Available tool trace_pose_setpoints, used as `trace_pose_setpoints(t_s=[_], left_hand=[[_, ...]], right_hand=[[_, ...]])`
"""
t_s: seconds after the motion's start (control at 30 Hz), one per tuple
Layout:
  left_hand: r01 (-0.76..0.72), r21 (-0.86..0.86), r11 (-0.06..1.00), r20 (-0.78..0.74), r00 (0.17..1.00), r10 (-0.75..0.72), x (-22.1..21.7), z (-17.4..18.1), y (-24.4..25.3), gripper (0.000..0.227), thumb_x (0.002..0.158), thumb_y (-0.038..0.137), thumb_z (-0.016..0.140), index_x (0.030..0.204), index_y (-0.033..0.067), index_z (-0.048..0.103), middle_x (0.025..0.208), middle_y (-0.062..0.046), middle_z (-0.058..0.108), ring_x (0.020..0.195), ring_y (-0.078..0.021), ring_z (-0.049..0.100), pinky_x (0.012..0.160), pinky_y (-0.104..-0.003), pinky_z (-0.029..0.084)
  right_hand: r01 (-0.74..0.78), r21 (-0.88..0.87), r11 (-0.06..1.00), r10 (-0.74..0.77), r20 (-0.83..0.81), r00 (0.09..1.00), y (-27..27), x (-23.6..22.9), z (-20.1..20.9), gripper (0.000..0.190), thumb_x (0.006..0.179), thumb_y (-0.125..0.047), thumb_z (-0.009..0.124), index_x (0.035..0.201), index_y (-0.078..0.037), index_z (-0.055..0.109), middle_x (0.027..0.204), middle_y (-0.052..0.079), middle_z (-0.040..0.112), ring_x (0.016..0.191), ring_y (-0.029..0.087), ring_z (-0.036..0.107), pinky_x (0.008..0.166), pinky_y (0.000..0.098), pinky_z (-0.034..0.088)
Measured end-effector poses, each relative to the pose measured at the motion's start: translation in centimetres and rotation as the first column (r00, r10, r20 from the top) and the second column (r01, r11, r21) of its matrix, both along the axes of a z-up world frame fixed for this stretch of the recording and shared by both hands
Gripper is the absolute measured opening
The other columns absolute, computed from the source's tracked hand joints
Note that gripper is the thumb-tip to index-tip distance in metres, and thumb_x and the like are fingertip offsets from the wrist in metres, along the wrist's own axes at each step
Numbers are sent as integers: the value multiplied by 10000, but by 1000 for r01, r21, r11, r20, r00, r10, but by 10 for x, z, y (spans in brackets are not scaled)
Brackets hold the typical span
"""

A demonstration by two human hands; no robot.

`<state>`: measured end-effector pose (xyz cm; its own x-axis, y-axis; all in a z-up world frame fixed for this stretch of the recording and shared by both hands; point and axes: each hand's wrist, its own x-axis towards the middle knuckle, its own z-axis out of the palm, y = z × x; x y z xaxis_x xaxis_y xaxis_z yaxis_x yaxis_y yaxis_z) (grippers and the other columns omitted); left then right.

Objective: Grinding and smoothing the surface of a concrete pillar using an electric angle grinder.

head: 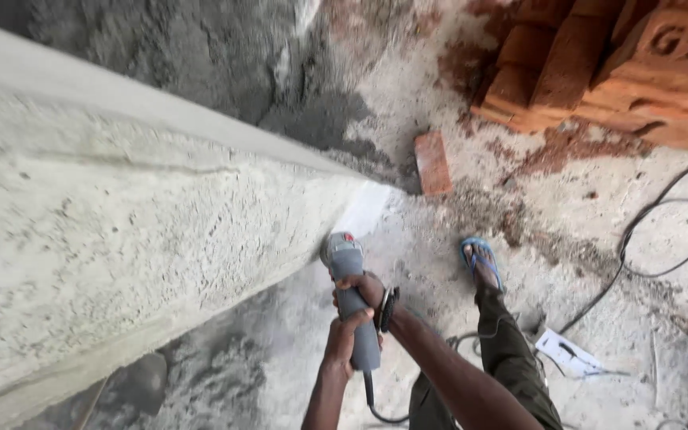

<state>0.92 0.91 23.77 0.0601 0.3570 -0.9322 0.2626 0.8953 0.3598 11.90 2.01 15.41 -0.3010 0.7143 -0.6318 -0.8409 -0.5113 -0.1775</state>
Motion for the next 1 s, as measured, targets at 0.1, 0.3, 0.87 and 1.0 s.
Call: trace_pose_setpoints(t_s=[0.1, 0.3, 0.87, 1.0], left_hand=[[-6, -4, 1000, 7, 1000, 6, 23, -2, 9, 461, 703, 305, 793, 980, -31, 640, 674, -145, 674, 539, -263, 710, 504, -418, 611], [29, 23, 999, 99, 995, -31, 52, -45, 40, 480, 727, 307, 825, 995, -52, 651, 710, -119, 670, 547, -236, 692, 503, -368, 598], [35, 70, 997, 181, 982, -47, 74, -66, 93, 501, 709, 254, 797, 1073, -59, 652, 771, -121, 693, 573, -214, 718, 529, -336, 626], [27, 51, 998, 165, 986, -35, 72, -61, 99, 482, 704, 238, 802, 1049, -65, 656, 759, -118, 683, 555, -216, 705, 512, -340, 615]], right_hand=[[-11, -17, 1000, 13, 90, 996, 6, 20, -15, 445, 752, -162, 682, 1139, 42, 603, 822, 170, 697, 686, 278, 713, 620, 431, 626], [-19, -74, 997, 31, 164, 986, 37, 61, -45, 437, 752, -189, 674, 1130, 18, 605, 838, 167, 702, 691, 268, 700, 638, 405, 618], [-19, -86, 996, 31, 144, 989, 92, 86, -51, 425, 757, -140, 692, 1149, -21, 577, 868, 136, 682, 710, 254, 710, 582, 449, 623], [1, -68, 998, 7, 108, 994, 93, 81, -59, 440, 783, -150, 701, 1173, 11, 575, 894, 154, 674, 720, 255, 707, 610, 429, 628]])
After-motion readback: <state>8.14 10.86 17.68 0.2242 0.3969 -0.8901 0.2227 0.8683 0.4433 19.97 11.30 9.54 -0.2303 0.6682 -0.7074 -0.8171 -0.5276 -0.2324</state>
